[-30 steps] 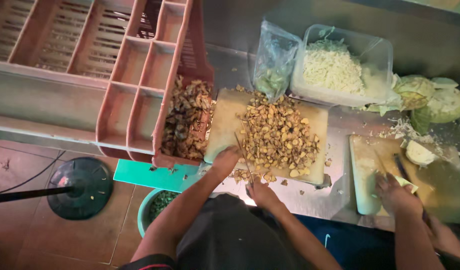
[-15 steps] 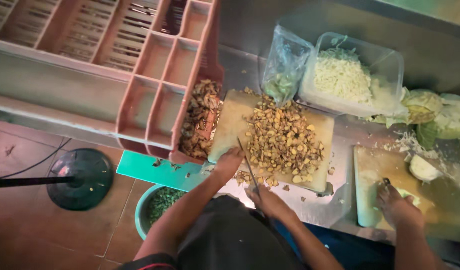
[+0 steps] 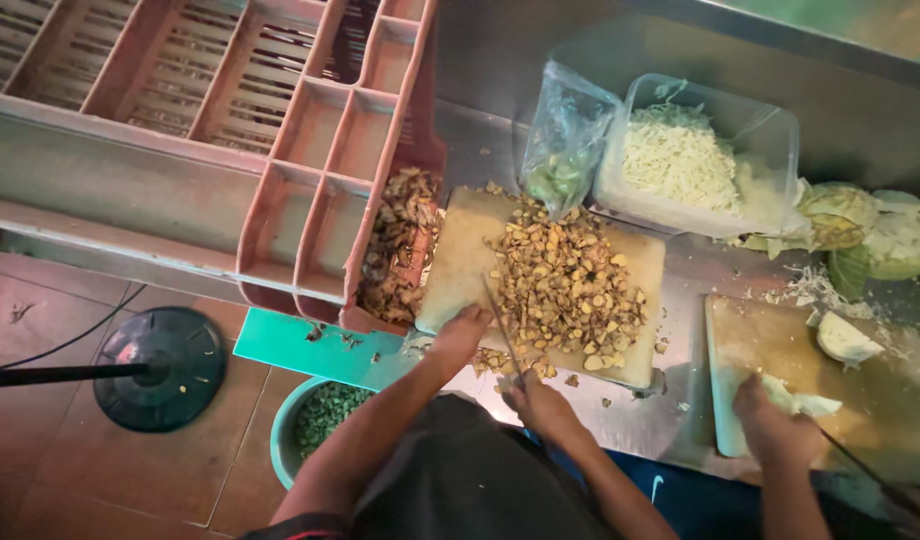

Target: The person chops ginger on a cutting board using a knife. Another person shreds cabbage on a separate cutting board nearby. The chopped ginger is transferred into a pink crate.

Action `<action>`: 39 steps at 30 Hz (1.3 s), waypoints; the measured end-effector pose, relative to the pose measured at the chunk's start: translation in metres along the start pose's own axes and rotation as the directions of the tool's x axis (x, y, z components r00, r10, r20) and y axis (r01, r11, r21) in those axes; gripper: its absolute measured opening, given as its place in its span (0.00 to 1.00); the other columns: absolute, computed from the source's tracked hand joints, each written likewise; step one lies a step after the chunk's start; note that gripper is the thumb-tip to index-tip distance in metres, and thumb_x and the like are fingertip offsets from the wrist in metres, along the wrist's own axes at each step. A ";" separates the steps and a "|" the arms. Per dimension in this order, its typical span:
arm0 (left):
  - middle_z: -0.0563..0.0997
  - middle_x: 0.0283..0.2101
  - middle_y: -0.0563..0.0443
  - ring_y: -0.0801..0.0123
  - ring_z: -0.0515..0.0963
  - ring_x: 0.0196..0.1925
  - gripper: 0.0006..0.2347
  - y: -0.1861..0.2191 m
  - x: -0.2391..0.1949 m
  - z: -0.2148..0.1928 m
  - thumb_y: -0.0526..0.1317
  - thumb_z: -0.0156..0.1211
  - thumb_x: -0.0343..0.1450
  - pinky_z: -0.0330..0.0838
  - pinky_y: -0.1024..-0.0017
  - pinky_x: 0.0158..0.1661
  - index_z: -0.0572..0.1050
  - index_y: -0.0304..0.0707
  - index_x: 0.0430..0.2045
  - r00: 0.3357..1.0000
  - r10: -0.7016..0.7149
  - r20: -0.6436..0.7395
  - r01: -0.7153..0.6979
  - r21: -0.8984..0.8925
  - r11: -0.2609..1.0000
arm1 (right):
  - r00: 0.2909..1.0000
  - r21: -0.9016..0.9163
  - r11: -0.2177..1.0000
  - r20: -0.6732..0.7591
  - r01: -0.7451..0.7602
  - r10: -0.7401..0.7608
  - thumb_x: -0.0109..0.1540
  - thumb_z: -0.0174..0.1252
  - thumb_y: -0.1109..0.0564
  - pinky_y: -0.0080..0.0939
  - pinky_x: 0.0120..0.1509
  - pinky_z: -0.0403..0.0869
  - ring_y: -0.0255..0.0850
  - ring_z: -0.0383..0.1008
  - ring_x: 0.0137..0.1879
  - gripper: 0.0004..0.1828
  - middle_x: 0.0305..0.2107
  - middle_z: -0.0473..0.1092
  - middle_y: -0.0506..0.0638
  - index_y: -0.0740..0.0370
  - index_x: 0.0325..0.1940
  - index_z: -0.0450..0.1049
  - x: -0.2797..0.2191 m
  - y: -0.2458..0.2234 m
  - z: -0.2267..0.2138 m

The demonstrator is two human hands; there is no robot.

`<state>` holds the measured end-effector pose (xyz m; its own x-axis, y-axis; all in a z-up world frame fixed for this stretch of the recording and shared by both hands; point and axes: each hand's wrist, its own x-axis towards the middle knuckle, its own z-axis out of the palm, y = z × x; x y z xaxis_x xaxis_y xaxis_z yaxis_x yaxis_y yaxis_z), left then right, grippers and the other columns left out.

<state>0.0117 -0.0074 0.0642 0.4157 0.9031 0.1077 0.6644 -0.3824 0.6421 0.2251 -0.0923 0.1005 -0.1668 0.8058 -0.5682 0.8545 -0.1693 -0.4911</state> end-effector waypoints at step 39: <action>0.78 0.41 0.37 0.43 0.78 0.48 0.09 -0.035 0.002 0.014 0.30 0.50 0.64 0.72 0.54 0.49 0.75 0.34 0.33 0.994 0.114 -0.001 -0.114 -0.009 0.993 | 0.998 0.096 0.994 -0.017 -0.054 0.056 0.66 0.48 0.41 0.60 0.43 0.75 0.62 0.80 0.36 0.22 0.29 0.77 0.66 0.63 0.51 0.65 0.027 -0.014 0.018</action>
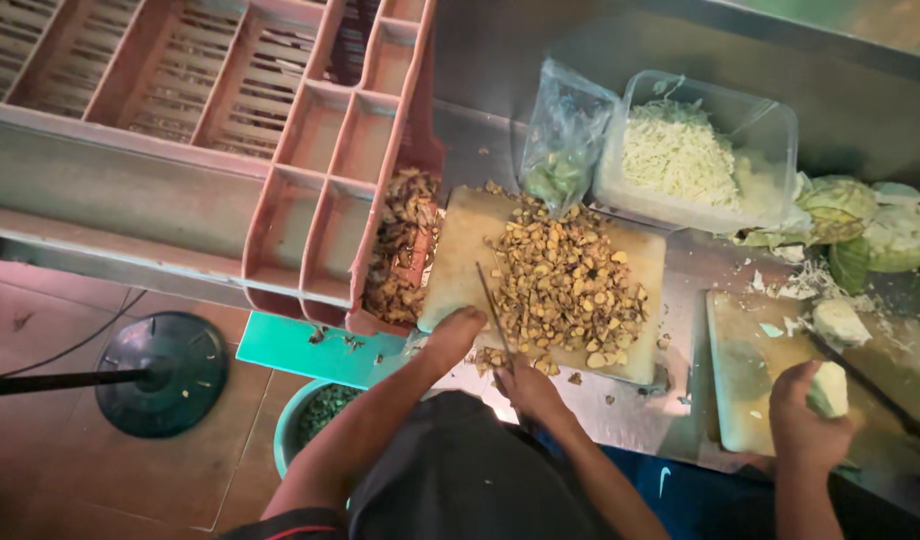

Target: The person chops ginger on a cutting board using a knife. Another person shreds cabbage on a separate cutting board nearby. The chopped ginger is transferred into a pink crate.

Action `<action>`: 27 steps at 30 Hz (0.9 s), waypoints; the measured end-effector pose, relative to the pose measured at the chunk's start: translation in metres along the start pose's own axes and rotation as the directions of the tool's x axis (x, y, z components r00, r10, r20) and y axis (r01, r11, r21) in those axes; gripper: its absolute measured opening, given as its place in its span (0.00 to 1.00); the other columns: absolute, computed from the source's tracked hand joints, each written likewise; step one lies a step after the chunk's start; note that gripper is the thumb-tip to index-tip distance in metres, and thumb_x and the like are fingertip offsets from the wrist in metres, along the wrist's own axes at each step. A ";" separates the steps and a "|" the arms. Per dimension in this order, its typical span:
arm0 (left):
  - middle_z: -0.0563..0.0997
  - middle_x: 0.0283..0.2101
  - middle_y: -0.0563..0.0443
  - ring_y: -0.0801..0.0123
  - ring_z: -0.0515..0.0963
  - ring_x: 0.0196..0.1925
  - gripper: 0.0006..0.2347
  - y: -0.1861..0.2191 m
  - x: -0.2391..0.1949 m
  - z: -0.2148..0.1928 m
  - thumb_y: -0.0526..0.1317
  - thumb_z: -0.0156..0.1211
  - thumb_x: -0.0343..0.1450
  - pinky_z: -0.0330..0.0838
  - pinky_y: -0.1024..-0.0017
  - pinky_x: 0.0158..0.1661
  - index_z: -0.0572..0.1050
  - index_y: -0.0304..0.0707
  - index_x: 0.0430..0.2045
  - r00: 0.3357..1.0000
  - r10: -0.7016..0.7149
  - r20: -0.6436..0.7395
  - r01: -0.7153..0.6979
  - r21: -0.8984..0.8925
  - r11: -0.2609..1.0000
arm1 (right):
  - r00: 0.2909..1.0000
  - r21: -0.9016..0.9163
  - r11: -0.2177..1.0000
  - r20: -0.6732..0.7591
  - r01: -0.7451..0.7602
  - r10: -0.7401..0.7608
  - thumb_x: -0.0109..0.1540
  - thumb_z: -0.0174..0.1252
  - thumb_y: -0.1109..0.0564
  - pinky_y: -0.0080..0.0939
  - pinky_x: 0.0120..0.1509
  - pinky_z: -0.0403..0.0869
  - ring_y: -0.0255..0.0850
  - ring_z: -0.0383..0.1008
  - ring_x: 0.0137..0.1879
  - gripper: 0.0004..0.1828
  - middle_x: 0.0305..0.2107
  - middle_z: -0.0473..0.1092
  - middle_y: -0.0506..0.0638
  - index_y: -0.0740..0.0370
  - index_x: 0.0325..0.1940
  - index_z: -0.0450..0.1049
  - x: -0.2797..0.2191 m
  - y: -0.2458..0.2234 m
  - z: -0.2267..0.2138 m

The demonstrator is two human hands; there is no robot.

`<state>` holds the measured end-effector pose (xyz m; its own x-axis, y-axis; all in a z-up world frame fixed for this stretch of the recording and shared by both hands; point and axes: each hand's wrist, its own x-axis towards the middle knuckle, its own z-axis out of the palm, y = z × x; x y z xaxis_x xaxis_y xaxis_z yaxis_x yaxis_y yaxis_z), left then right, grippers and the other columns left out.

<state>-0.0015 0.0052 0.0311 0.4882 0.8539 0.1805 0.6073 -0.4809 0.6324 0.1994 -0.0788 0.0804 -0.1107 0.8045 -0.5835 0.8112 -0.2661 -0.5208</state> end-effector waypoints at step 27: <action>0.77 0.40 0.43 0.50 0.78 0.49 0.06 0.011 0.000 -0.008 0.32 0.55 0.66 0.74 0.59 0.48 0.76 0.36 0.34 0.998 -0.066 -0.002 0.066 0.102 0.993 | 0.988 -0.062 0.986 0.010 0.155 -0.154 0.68 0.50 0.42 0.60 0.45 0.75 0.62 0.78 0.40 0.26 0.31 0.75 0.66 0.69 0.56 0.62 -0.014 -0.006 -0.005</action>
<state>-0.0003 0.0016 0.0443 0.4453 0.8843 0.1400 0.6993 -0.4412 0.5624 0.1989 -0.0861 0.0946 -0.2400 0.8308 -0.5021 0.8185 -0.1049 -0.5648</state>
